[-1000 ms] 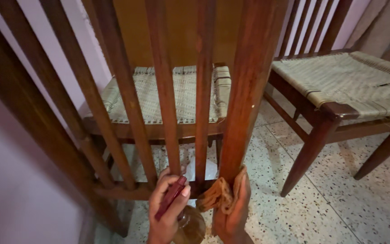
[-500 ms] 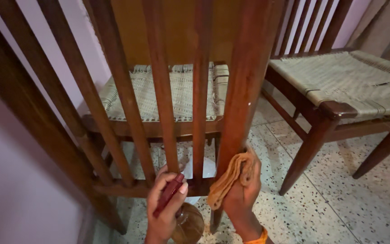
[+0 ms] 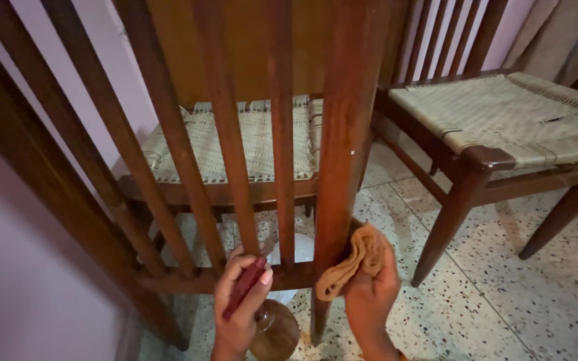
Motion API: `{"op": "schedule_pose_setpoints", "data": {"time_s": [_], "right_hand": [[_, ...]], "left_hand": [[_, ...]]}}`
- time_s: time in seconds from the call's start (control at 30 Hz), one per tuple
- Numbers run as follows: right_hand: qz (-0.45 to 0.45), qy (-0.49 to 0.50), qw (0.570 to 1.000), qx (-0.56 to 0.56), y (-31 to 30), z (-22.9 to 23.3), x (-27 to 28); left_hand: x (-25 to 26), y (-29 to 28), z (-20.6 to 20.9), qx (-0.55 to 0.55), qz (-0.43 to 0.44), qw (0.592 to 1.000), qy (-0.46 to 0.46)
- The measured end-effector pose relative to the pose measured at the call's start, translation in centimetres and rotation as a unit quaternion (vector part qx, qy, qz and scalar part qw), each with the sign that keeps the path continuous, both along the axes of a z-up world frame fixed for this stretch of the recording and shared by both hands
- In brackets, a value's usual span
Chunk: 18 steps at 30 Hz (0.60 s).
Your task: The person sprays a liquid onto a wooden chair and wipes the backrest, spindles, and legs with a cloth.
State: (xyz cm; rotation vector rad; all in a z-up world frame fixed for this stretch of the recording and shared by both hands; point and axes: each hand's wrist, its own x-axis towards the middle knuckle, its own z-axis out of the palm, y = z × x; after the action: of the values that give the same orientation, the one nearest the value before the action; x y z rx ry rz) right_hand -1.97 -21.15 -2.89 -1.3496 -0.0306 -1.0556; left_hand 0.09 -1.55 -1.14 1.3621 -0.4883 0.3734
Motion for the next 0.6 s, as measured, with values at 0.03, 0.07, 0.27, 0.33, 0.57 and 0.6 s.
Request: {"op": "schedule_pose_setpoints", "data": {"time_s": [0.03, 0.07, 0.27, 0.33, 0.57, 0.6], "right_hand": [[0.006, 0.007, 1.0, 0.021, -0.5, 0.3, 0.0], [0.031, 0.042, 0.997, 0.064, -1.1, 0.6, 0.0], [0.141, 0.273, 0.91, 0.276, -4.8, 2.7, -0.4], [0.203, 0.29, 0.9, 0.253, -5.4, 3.9, -0.8], [0.099, 0.229, 0.927, 0.28, -4.7, 9.2, -3.2], [0.088, 0.149, 0.951, 0.255, -4.4, 9.2, -3.3]], "left_hand": [[0.1, -0.2, 0.0, -0.01, -0.002, 1.0, -0.009], [0.1, -0.2, 0.0, -0.02, -0.002, 1.0, -0.016], [0.0, 0.0, 0.1, -0.007, -0.002, 0.999, 0.035], [-0.1, 0.1, 0.1, -0.012, -0.011, 0.999, 0.035], [-0.1, 0.1, 0.7, -0.018, -0.011, 0.997, 0.08], [-0.2, 0.1, 0.9, -0.013, -0.011, 0.997, 0.071]]}}
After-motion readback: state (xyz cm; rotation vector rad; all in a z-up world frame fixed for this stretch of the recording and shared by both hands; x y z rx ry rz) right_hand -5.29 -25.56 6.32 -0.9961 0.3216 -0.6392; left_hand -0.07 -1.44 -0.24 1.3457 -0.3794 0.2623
